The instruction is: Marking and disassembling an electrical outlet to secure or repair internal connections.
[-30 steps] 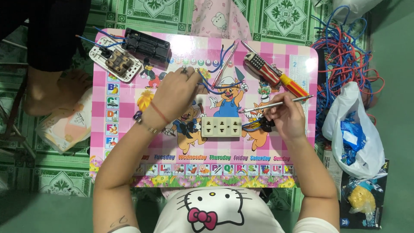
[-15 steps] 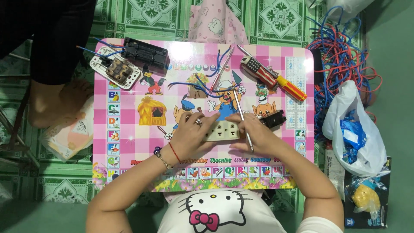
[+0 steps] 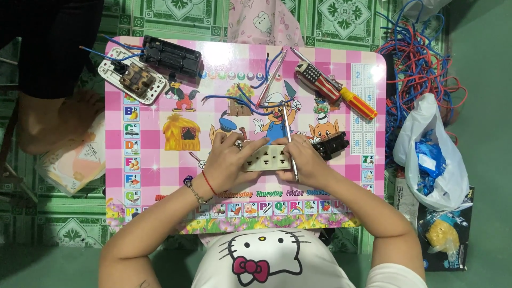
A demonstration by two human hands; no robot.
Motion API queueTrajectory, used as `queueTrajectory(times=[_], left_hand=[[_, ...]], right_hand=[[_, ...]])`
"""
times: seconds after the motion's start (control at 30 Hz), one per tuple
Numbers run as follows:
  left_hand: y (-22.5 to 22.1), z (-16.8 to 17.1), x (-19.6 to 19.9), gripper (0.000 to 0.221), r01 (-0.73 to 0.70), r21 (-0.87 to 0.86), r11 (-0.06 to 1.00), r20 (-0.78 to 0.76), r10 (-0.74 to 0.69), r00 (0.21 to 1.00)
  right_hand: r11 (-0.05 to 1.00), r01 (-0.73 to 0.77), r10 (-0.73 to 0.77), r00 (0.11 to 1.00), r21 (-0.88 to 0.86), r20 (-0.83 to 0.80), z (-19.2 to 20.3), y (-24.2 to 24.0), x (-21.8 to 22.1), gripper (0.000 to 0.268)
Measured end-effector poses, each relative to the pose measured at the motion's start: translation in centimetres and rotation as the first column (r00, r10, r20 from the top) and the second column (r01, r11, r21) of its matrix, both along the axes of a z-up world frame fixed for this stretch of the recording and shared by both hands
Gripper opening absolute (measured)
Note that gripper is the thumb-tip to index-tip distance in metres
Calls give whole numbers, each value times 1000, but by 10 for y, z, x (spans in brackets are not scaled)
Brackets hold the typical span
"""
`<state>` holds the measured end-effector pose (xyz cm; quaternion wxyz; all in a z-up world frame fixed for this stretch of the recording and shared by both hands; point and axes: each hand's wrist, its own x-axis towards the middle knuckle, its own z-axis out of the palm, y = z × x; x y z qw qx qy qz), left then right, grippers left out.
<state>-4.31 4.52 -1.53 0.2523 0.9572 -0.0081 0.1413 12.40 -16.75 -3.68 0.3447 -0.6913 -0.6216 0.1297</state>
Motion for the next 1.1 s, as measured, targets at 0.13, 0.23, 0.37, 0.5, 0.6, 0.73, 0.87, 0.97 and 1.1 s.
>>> queueTrajectory(times=[0.13,0.23,0.37,0.5,0.6,0.73,0.87,0.97,1.1], left_hand=[[0,8,0,78,2,12,1000,17,-3,1000],[2,9,0,75,-4,6,1000,9,4,1000],[5,13,4,76,10,-28,1000,1,-10,1000],[8,20,3,75,34,-50,998,7,-34,999],[3,36,0,82,12,99,995,-3,-12,1000],[17,56,-8,83,30,104,994,-9,-29,1000],[44,78,-22,72,-149,67,986,65,145,987],[65,91,-36,70,-257,165,952,-13,262,965],[83,69,-55,70,-267,471,841,-220,405,887]], right_hand=[[1000,6,-6,1000,7,-2,-3,1,0,43],[1000,0,0,1000,11,-6,-4,2,-1,44],[1000,19,-18,999,16,-42,-1,3,-1,45],[1000,10,-10,999,2,-54,2,3,-2,49],[1000,0,0,1000,-1,-31,3,5,-3,50],[999,-35,33,994,-26,-101,22,3,-6,51],[997,8,18,935,72,-355,18,-10,8,46],[971,121,-17,895,206,-446,21,-14,23,30],[921,170,-106,975,351,-195,31,-20,46,24]])
